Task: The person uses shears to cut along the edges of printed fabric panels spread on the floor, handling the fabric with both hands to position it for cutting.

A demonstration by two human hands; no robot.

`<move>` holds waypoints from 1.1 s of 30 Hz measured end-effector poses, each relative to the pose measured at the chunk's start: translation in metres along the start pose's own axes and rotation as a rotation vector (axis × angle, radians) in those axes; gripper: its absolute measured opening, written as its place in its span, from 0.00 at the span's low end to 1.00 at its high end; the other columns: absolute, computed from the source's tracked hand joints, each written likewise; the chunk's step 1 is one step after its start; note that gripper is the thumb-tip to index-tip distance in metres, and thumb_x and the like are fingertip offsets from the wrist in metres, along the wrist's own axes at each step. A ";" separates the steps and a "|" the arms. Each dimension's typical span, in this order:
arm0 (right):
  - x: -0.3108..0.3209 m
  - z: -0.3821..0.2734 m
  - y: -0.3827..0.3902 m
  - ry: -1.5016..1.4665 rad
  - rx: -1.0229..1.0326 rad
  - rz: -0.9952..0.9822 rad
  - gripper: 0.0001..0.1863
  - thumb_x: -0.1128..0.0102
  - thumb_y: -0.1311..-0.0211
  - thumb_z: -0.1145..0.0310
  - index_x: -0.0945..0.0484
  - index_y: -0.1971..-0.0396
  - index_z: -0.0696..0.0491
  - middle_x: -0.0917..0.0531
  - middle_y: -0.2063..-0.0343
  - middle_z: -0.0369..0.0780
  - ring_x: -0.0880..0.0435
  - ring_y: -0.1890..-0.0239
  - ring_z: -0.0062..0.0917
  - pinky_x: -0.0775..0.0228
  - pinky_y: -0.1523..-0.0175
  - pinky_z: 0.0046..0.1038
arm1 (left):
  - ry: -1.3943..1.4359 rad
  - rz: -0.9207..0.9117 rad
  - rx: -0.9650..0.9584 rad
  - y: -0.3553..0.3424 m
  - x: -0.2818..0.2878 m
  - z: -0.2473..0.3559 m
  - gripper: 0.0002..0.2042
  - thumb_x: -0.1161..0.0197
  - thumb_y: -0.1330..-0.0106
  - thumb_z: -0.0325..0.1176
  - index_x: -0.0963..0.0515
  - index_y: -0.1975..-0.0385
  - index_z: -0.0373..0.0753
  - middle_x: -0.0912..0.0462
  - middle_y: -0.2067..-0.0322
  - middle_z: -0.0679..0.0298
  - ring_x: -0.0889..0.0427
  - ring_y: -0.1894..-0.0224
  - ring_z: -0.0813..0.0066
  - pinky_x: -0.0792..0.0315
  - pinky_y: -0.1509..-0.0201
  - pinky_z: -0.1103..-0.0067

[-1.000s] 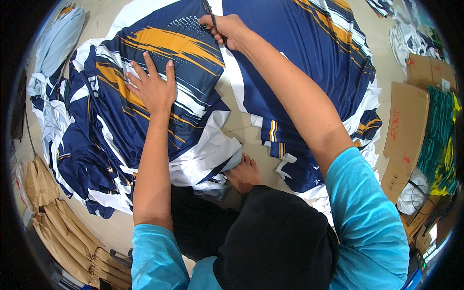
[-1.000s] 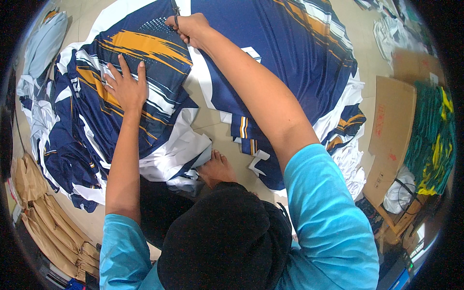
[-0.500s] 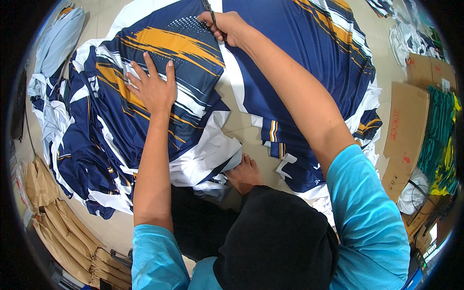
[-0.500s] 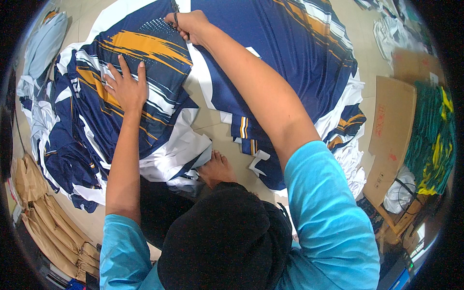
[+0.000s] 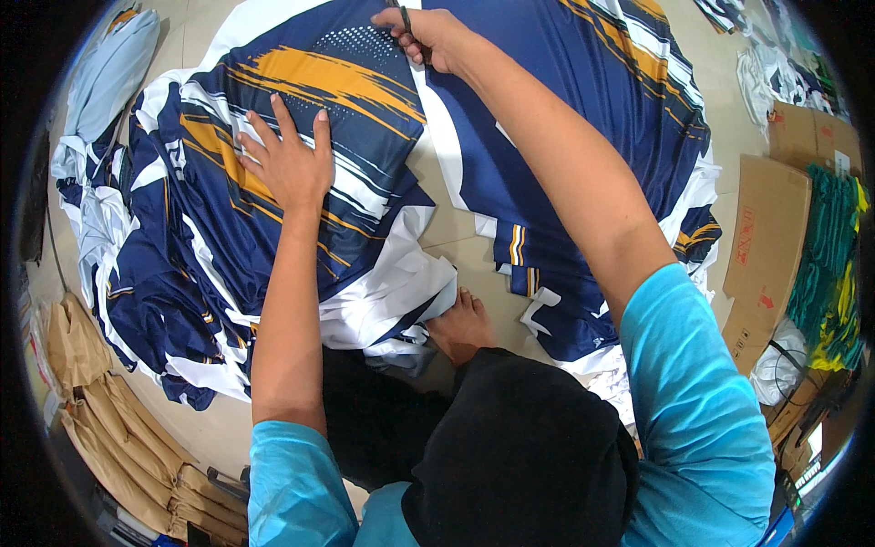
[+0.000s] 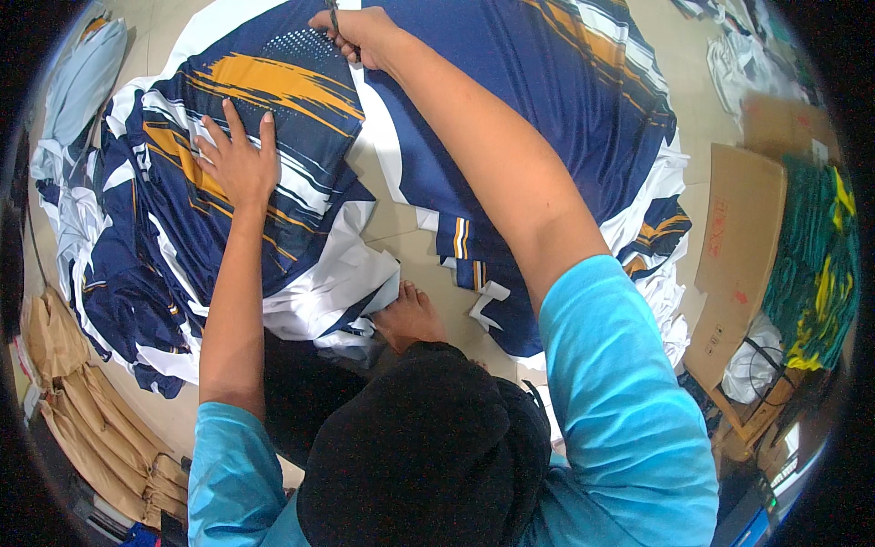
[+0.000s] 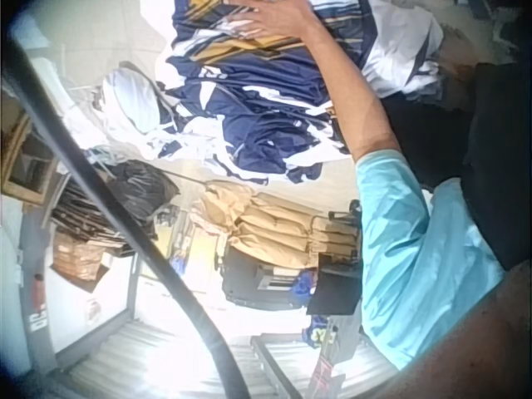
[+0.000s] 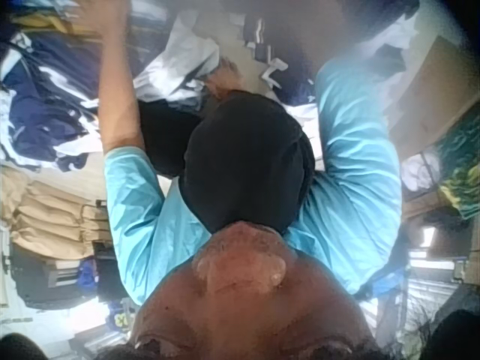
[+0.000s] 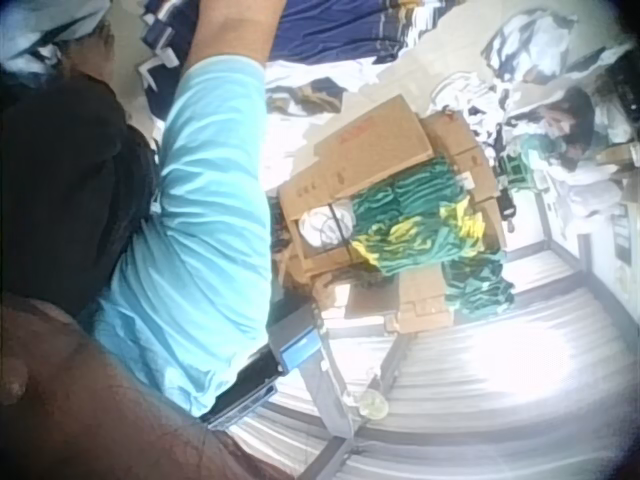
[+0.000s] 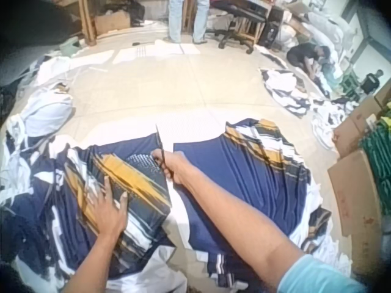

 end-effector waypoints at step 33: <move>-0.014 -0.022 -0.067 -0.004 -0.158 -0.114 0.22 0.27 0.28 0.52 0.27 0.78 0.43 0.32 0.88 0.28 0.39 0.90 0.16 0.47 0.85 0.24 | -0.019 -0.032 0.022 -0.001 0.002 0.002 0.43 0.50 0.21 0.69 0.41 0.13 0.49 0.48 0.16 0.36 0.55 0.15 0.23 0.61 0.15 0.38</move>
Point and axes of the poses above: each hand's wrist, its own y-axis away from the middle knuckle, its own x-axis out of the back of the hand, z = x × y, the point moved 9 cm from there along -y, towards the middle knuckle
